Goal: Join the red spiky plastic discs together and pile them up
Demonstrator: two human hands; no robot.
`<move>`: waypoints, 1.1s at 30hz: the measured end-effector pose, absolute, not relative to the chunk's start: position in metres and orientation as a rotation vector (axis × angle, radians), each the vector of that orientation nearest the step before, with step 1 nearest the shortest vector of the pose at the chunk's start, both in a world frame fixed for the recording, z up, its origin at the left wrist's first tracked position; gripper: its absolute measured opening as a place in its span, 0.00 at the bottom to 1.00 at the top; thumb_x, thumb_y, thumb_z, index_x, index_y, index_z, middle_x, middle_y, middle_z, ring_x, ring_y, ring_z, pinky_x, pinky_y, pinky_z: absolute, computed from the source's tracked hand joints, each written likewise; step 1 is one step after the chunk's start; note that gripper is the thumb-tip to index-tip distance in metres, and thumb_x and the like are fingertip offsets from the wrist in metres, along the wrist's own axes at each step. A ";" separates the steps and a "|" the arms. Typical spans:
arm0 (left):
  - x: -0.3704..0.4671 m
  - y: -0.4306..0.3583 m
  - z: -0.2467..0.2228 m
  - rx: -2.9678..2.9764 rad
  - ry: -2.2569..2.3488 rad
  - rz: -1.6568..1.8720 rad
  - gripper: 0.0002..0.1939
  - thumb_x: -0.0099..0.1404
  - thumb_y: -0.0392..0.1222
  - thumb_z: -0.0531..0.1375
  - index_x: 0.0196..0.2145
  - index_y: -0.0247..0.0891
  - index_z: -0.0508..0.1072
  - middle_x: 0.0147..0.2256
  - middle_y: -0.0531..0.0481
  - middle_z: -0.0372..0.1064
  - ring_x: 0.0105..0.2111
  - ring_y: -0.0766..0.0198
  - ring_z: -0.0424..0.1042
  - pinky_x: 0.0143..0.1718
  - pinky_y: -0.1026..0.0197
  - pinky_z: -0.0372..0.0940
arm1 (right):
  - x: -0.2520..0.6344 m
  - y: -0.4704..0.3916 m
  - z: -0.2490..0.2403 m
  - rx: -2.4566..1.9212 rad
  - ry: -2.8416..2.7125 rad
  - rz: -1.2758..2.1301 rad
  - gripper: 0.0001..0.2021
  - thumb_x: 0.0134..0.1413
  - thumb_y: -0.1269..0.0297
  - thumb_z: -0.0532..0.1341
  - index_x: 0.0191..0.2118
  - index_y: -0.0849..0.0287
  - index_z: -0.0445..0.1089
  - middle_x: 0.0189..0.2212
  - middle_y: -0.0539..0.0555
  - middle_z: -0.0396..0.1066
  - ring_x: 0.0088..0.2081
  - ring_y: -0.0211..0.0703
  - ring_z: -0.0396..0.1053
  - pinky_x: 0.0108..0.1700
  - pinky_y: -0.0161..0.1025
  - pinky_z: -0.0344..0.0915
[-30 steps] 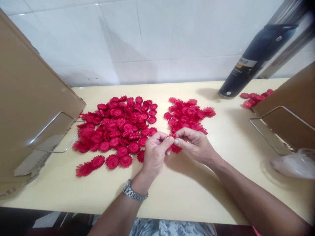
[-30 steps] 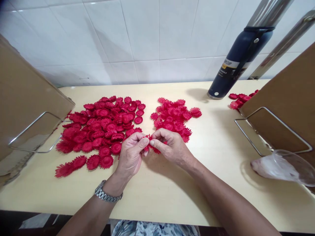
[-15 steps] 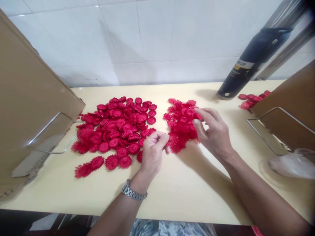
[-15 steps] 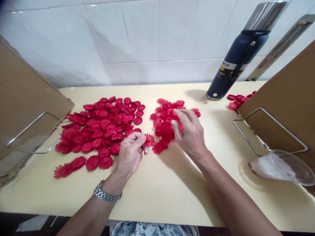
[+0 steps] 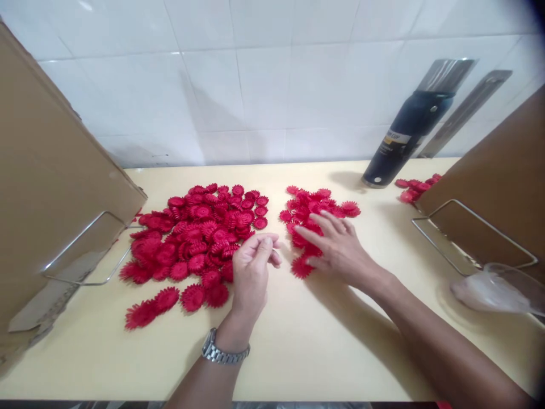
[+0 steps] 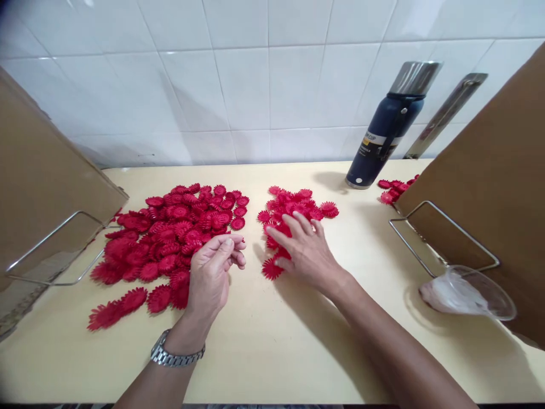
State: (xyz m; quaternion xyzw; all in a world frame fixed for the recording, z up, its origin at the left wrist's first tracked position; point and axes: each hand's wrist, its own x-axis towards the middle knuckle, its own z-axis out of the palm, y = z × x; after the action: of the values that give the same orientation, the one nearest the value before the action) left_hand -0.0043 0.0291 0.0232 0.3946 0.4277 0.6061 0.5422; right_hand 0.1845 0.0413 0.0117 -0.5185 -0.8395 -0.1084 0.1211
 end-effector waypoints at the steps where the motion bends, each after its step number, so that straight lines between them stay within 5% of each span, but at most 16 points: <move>1: -0.008 0.029 0.028 0.926 1.013 1.470 0.08 0.57 0.42 0.60 0.30 0.34 0.73 0.26 0.52 0.68 0.20 0.72 0.65 0.23 0.67 0.61 | 0.184 0.043 0.009 -1.491 -2.527 -0.326 0.21 0.54 0.58 0.58 0.55 0.47 0.64 0.60 0.59 0.57 0.59 0.60 0.51 0.53 0.57 0.52; 12: -0.073 0.025 0.061 0.956 1.176 1.664 0.06 0.55 0.40 0.59 0.28 0.34 0.73 0.23 0.51 0.68 0.20 0.69 0.64 0.22 0.66 0.60 | 0.186 0.111 0.007 -1.529 -2.367 -0.392 0.14 0.58 0.58 0.53 0.41 0.53 0.75 0.48 0.58 0.69 0.52 0.55 0.59 0.49 0.53 0.53; 15: -0.092 0.017 0.046 1.182 1.408 1.495 0.07 0.56 0.42 0.60 0.29 0.35 0.74 0.22 0.53 0.67 0.21 0.71 0.62 0.22 0.68 0.57 | 0.178 0.109 0.010 -1.437 -2.285 -0.312 0.14 0.56 0.67 0.53 0.44 0.56 0.74 0.43 0.58 0.72 0.48 0.52 0.63 0.46 0.49 0.56; 18: -0.103 0.007 0.032 1.439 1.590 1.293 0.08 0.58 0.42 0.58 0.29 0.37 0.74 0.21 0.54 0.65 0.20 0.70 0.59 0.21 0.68 0.53 | 0.161 0.095 0.013 -1.267 -2.193 -0.279 0.14 0.53 0.75 0.51 0.33 0.59 0.75 0.33 0.55 0.74 0.38 0.46 0.67 0.43 0.44 0.58; 28: -0.096 -0.006 0.026 1.985 1.651 1.040 0.10 0.64 0.38 0.51 0.29 0.38 0.71 0.29 0.50 0.68 0.33 0.62 0.66 0.38 0.60 0.58 | 0.091 0.049 0.011 -1.095 -2.589 -0.099 0.11 0.57 0.73 0.53 0.28 0.60 0.71 0.24 0.54 0.69 0.28 0.42 0.60 0.32 0.39 0.52; 33: -0.091 -0.015 0.020 2.463 1.710 0.435 0.10 0.63 0.36 0.51 0.35 0.38 0.72 0.33 0.47 0.67 0.37 0.56 0.63 0.42 0.53 0.56 | 0.097 0.041 0.008 -0.997 -2.691 0.072 0.07 0.57 0.67 0.57 0.31 0.60 0.71 0.27 0.53 0.69 0.30 0.40 0.61 0.32 0.38 0.52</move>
State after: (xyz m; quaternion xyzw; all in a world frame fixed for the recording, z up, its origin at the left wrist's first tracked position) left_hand -0.0915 -0.0148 0.0200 0.8117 0.5634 0.1435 0.0560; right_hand 0.0972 0.0406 0.0083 -0.3440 -0.9289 0.0250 0.1350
